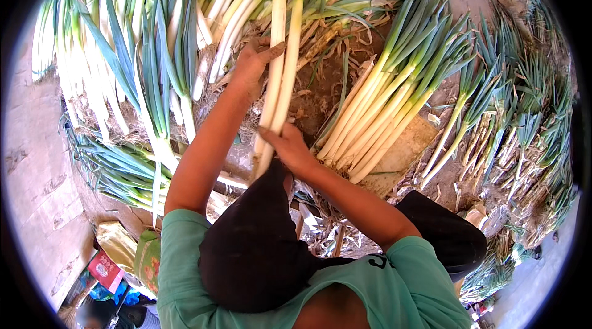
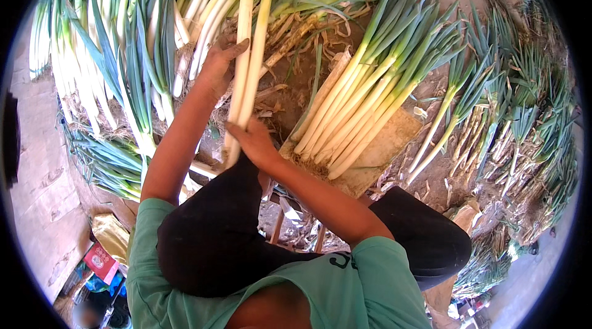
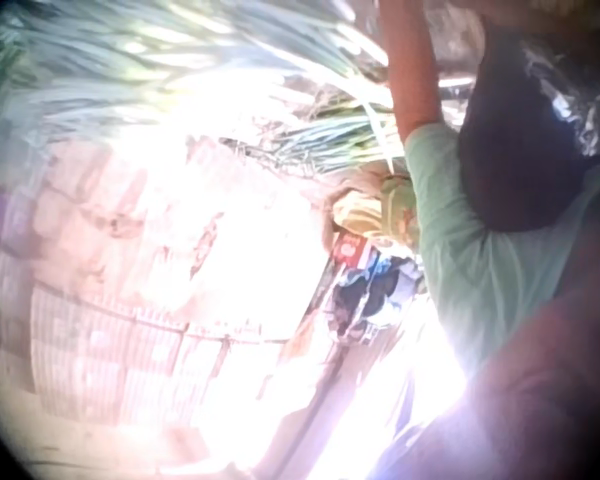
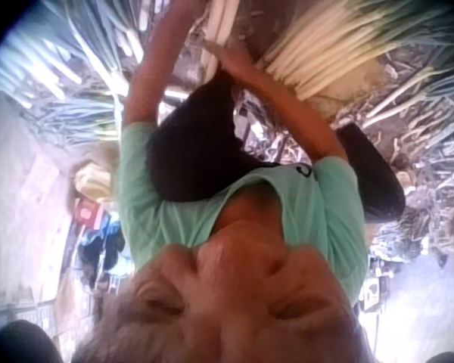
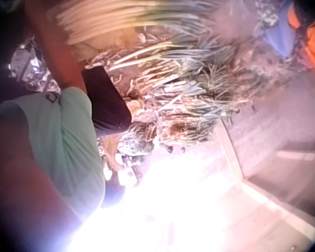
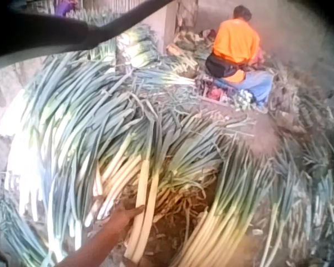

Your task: The person bundles leeks by hand using a blue strap. They pick up several leeks from the floor, align them on a wooden board, and tie the strap around the bundle.

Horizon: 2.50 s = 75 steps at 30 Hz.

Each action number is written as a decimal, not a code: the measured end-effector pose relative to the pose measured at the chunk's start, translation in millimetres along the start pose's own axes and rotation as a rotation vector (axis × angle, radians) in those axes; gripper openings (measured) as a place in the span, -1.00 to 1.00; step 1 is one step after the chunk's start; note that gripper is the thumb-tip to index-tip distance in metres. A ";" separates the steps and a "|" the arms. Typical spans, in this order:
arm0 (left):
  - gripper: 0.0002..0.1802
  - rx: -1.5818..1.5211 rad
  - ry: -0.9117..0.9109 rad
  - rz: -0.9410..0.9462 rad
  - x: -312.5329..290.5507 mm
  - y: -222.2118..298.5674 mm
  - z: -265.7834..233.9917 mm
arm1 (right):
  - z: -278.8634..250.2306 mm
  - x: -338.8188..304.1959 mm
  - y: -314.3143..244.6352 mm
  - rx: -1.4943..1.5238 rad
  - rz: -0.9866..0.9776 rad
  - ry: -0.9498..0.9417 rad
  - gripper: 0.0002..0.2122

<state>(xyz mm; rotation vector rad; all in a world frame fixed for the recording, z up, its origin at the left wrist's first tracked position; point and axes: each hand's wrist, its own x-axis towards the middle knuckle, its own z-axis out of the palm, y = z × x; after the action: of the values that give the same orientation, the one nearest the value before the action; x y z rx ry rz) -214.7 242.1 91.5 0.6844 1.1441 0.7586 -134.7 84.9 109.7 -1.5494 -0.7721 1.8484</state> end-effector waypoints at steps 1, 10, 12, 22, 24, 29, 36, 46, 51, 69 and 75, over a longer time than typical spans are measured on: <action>-0.52 -0.029 0.022 0.006 -2.3 0.0 4.2 | -6.8 -0.5 5.6 0.016 -0.020 0.089 -0.69; -0.58 0.155 0.168 0.023 -10.8 -53.1 57.9 | -49.3 -11.7 -4.9 0.307 -0.036 0.146 -0.65; -0.56 -0.048 -0.029 -0.209 -29.0 -34.9 73.4 | -55.9 -17.1 8.1 0.401 -0.008 0.110 -0.63; -0.72 -0.255 -0.026 -0.115 -4.3 -10.8 88.3 | -51.9 -126.0 37.9 0.058 -0.058 0.146 -0.49; -0.71 -0.213 -0.080 -0.015 -25.0 12.7 115.4 | -54.0 -121.1 32.3 0.038 -0.129 0.314 -0.50; -0.46 0.304 -0.433 0.294 -62.4 48.1 178.8 | -86.7 -106.5 10.5 0.120 -0.164 0.511 -0.63; -0.52 0.814 -0.488 0.213 -59.7 -83.5 139.0 | -152.1 -76.1 12.6 0.369 -0.161 0.667 -0.72; -0.50 0.788 -0.592 -0.203 -86.1 -192.3 79.3 | -171.9 -46.6 97.9 0.394 0.249 0.503 -0.56; -0.58 0.729 -0.625 -0.217 -92.1 -183.3 83.7 | -183.3 -65.1 113.6 -0.158 0.279 0.857 -0.58; -0.50 0.804 -0.842 0.004 -100.7 -172.2 76.6 | -167.1 -23.1 26.8 0.391 -0.324 0.971 -0.71; -0.44 0.934 -0.621 0.037 -100.7 -179.2 65.2 | -163.6 1.6 25.2 -0.003 -0.200 0.833 -0.51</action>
<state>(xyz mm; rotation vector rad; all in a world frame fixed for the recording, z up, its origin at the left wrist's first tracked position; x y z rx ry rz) -144.1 51.6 19.4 1.5895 0.8580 -0.0393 24.6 78.7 65.2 -1.9337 -0.4954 0.9072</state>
